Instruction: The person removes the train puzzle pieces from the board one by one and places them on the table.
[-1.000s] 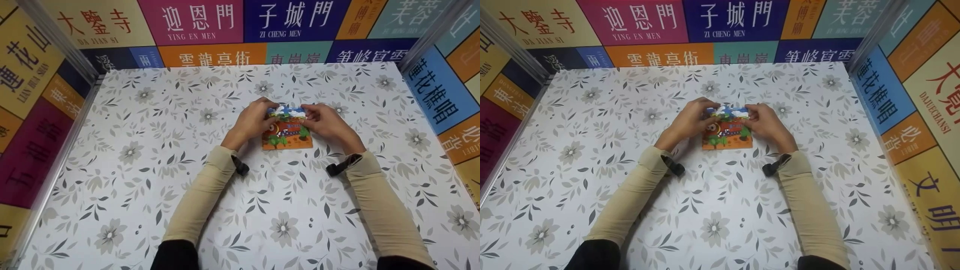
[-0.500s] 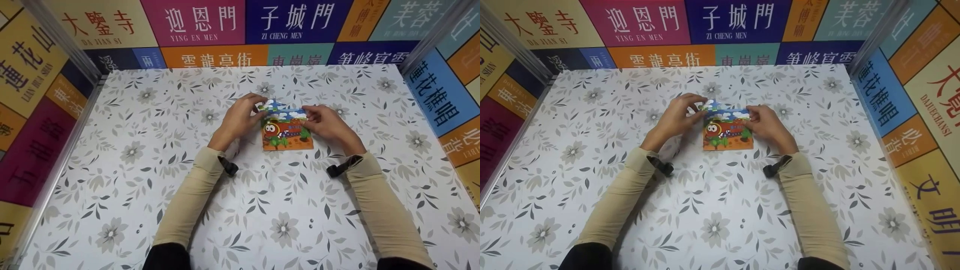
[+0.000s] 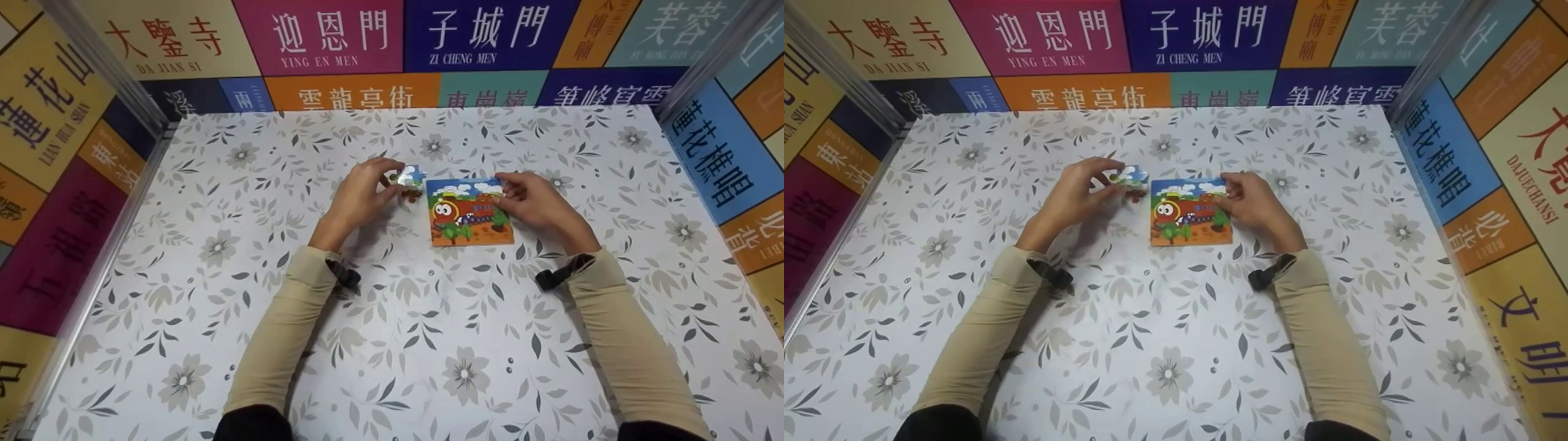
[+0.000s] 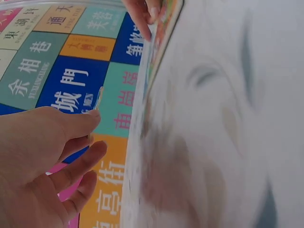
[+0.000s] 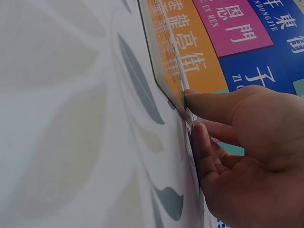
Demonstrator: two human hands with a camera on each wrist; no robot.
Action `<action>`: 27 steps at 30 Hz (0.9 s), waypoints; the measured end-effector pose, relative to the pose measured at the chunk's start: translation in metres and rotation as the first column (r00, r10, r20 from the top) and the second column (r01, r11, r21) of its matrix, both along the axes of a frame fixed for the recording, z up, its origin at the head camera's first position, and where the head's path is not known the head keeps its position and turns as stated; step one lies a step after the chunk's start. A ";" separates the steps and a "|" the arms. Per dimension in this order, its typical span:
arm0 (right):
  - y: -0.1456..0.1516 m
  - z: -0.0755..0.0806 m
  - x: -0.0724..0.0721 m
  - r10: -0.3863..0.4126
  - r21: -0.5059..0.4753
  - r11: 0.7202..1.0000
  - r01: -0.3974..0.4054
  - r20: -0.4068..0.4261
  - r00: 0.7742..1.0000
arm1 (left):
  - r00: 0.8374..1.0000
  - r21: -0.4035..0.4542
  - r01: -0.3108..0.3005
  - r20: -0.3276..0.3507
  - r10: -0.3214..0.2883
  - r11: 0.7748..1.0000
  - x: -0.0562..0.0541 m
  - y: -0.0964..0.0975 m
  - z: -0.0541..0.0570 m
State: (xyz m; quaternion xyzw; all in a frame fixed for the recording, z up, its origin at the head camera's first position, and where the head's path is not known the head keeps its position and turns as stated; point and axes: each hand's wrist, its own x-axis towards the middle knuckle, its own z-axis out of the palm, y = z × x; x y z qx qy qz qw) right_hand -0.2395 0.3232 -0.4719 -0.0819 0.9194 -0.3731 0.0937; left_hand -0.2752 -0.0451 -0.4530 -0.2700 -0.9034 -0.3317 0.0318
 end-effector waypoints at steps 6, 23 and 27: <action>0.003 -0.001 0.000 -0.026 0.006 1.000 0.025 0.018 1.000 | 1.000 -0.004 -0.027 0.008 0.027 1.000 0.002 -0.017 -0.009; 0.000 -0.001 0.001 -0.025 -0.004 1.000 0.025 0.022 0.999 | 0.986 -0.090 -0.102 0.125 0.113 0.991 -0.002 -0.034 -0.019; 0.000 -0.001 0.000 -0.017 0.010 1.000 0.016 0.010 1.000 | 0.986 -0.093 -0.098 0.122 0.109 0.991 -0.002 -0.034 -0.021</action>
